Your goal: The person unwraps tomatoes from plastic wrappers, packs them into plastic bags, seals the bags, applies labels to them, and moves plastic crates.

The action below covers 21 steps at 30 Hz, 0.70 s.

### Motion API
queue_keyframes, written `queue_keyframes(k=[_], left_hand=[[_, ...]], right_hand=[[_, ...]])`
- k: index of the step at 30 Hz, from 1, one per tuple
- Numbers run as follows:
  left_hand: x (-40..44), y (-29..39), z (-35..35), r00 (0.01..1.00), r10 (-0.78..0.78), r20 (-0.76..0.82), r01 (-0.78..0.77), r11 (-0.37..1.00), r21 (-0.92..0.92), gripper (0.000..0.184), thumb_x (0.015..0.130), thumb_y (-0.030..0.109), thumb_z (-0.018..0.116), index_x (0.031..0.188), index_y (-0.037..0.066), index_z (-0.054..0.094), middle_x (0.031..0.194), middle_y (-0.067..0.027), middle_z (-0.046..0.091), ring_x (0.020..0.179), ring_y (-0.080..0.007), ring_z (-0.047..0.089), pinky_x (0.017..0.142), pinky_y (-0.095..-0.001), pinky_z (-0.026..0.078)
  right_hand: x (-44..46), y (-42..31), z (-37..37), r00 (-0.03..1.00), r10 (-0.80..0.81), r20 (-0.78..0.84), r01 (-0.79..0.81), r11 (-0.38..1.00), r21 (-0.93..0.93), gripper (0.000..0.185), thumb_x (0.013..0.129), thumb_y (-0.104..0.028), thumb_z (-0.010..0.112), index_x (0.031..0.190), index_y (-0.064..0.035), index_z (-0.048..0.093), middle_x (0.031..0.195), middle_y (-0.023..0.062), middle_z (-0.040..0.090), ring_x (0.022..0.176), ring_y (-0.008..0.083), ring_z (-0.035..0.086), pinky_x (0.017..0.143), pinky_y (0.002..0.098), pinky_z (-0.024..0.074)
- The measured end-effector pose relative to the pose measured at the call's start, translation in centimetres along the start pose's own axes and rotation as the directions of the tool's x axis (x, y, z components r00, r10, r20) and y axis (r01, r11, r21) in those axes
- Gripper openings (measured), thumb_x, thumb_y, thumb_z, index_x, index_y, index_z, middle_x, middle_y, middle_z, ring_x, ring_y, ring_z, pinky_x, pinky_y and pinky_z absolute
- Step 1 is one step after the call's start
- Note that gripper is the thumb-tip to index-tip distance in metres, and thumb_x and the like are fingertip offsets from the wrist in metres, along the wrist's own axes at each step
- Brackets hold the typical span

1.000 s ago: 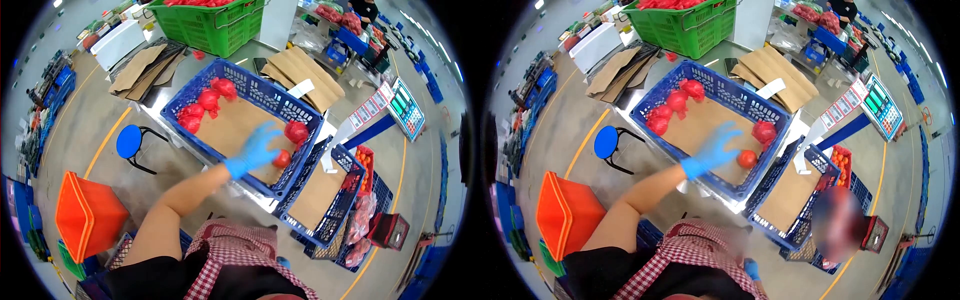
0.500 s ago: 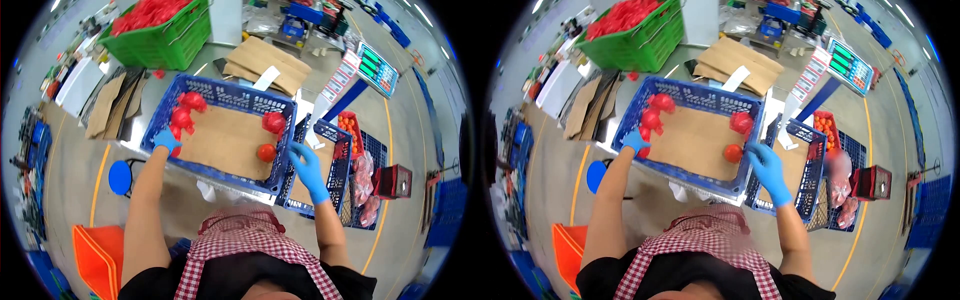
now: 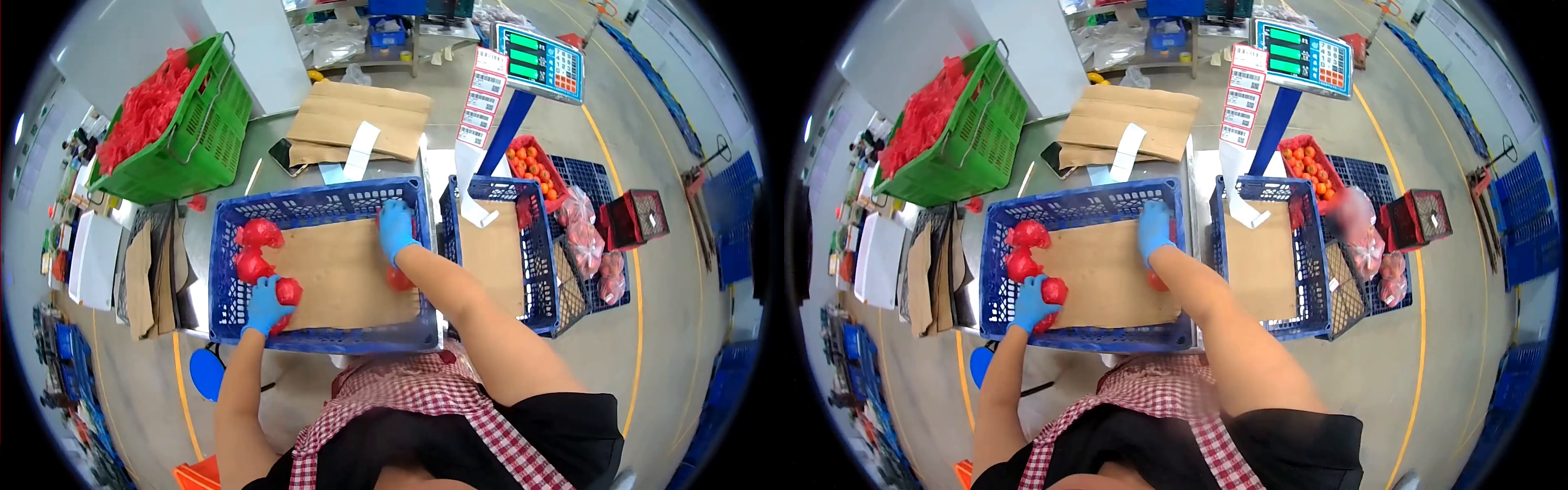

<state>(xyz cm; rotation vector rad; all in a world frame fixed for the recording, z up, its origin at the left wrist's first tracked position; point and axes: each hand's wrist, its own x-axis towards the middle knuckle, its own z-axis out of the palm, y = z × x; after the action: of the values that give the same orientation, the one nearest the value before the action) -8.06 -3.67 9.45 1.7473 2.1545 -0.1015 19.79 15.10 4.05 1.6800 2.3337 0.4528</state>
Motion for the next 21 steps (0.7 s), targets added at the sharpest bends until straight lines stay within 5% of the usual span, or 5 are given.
queue_keyframes(k=[10,12,14,18,21], left_hand=[[1.2,2.7,3.4,0.672,0.740,0.025,-0.729,0.667,-0.155,0.051,0.079,0.030,0.063,0.123,0.011,0.048,0.113,-0.0192,0.054,0.101,-0.0341,0.054,0.089,-0.0420,0.042],[3.0,3.6,6.1,0.794,0.555,0.247,-0.307,0.717,-0.625,0.037,0.083,0.027,0.058,0.115,0.011,0.054,0.100,-0.0209,0.059,0.092,-0.0315,0.058,0.083,-0.0382,0.045],[2.6,4.4,4.3,0.773,0.551,0.315,-0.293,0.750,-0.593,0.030,0.085,0.027,0.056,0.105,0.005,0.059,0.089,-0.0215,0.062,0.082,-0.0279,0.061,0.076,-0.0344,0.047],[3.4,4.3,0.2,0.987,0.133,0.088,0.052,0.251,-0.967,0.032,0.084,0.026,0.058,0.101,-0.002,0.057,0.093,-0.0209,0.062,0.083,-0.0254,0.061,0.066,-0.0337,0.048],[8.1,-1.1,-8.0,0.963,0.053,-0.265,-0.183,0.848,-0.498,0.047,0.073,0.035,0.069,0.103,0.001,0.056,0.101,-0.0173,0.059,0.084,-0.0241,0.060,0.068,-0.0327,0.049]], right_hand=[[-1.2,-0.1,1.8,0.959,-0.200,-0.200,0.230,0.963,0.141,0.028,0.084,-0.018,0.045,0.101,-0.0036,0.062,0.108,0.0126,0.053,0.104,0.0331,0.046,0.079,0.0543,0.0416],[-1.1,0.7,-1.2,0.937,-0.347,-0.052,0.350,0.919,0.182,0.019,0.079,-0.014,0.050,0.090,-0.0056,0.063,0.103,0.0108,0.058,0.098,0.0305,0.051,0.075,0.0492,0.0420],[-1.0,0.0,-0.8,0.888,-0.420,-0.189,0.450,0.877,0.169,0.010,0.072,-0.010,0.054,0.075,-0.0086,0.064,0.084,0.0092,0.062,0.090,0.0269,0.055,0.078,0.0430,0.0412],[-2.0,-2.1,-0.7,0.947,-0.161,-0.279,0.300,0.756,0.581,0.008,0.077,-0.008,0.053,0.079,-0.0050,0.060,0.074,0.0175,0.060,0.072,0.0341,0.058,0.064,0.0416,0.0458],[-3.6,-3.3,-4.2,0.931,0.254,-0.261,0.072,0.576,0.815,0.017,0.085,-0.021,0.053,0.084,-0.0056,0.058,0.075,0.0169,0.062,0.065,0.0349,0.059,0.056,0.0416,0.0450]])
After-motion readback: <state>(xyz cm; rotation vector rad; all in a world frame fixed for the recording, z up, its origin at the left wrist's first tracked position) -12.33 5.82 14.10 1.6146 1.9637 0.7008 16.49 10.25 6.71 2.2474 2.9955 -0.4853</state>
